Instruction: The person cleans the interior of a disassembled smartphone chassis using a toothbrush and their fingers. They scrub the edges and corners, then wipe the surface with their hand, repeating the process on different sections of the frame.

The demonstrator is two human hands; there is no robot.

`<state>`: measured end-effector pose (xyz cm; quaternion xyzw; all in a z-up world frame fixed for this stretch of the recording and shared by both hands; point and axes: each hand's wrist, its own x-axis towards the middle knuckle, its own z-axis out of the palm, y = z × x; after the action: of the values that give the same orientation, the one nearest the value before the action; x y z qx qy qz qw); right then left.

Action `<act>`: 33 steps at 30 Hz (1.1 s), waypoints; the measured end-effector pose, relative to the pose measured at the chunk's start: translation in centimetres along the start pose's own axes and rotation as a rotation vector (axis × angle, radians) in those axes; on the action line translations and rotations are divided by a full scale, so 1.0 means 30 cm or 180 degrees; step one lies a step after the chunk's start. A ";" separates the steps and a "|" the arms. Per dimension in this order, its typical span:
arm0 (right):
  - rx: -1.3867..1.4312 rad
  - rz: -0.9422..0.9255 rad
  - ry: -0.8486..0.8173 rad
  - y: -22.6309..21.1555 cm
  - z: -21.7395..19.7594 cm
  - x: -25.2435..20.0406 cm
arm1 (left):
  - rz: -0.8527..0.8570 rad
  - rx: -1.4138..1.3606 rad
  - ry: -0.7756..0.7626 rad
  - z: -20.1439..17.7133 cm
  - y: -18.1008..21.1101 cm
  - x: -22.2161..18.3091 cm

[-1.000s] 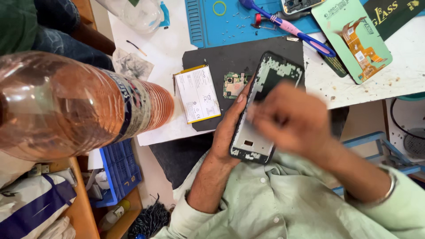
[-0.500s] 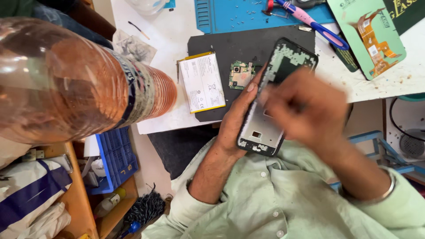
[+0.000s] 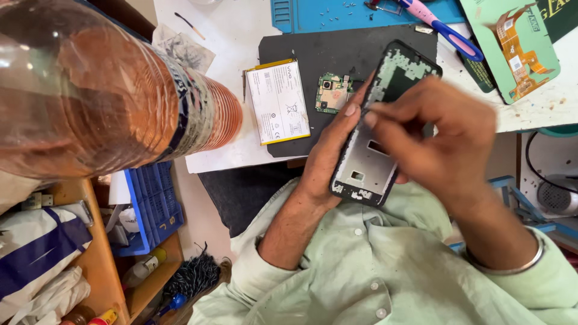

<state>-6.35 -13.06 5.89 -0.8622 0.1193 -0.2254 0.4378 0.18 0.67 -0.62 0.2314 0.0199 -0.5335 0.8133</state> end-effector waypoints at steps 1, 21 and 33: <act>-0.0006 -0.0250 -0.0212 -0.023 0.004 -0.018 | 0.0122 0.0026 -0.0053 0.005 0.004 -0.003; -0.0044 -0.0398 -0.0499 -0.065 0.023 -0.098 | 0.0459 0.0510 -0.0073 0.001 -0.001 0.017; -0.0218 0.0253 -0.0122 -0.033 0.027 -0.071 | 0.0559 0.0636 -0.0054 0.016 -0.002 0.002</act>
<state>-7.80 -11.06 5.68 -0.8754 0.1527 -0.1870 0.4188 0.06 0.41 -0.22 0.3076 -0.0606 -0.4615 0.8299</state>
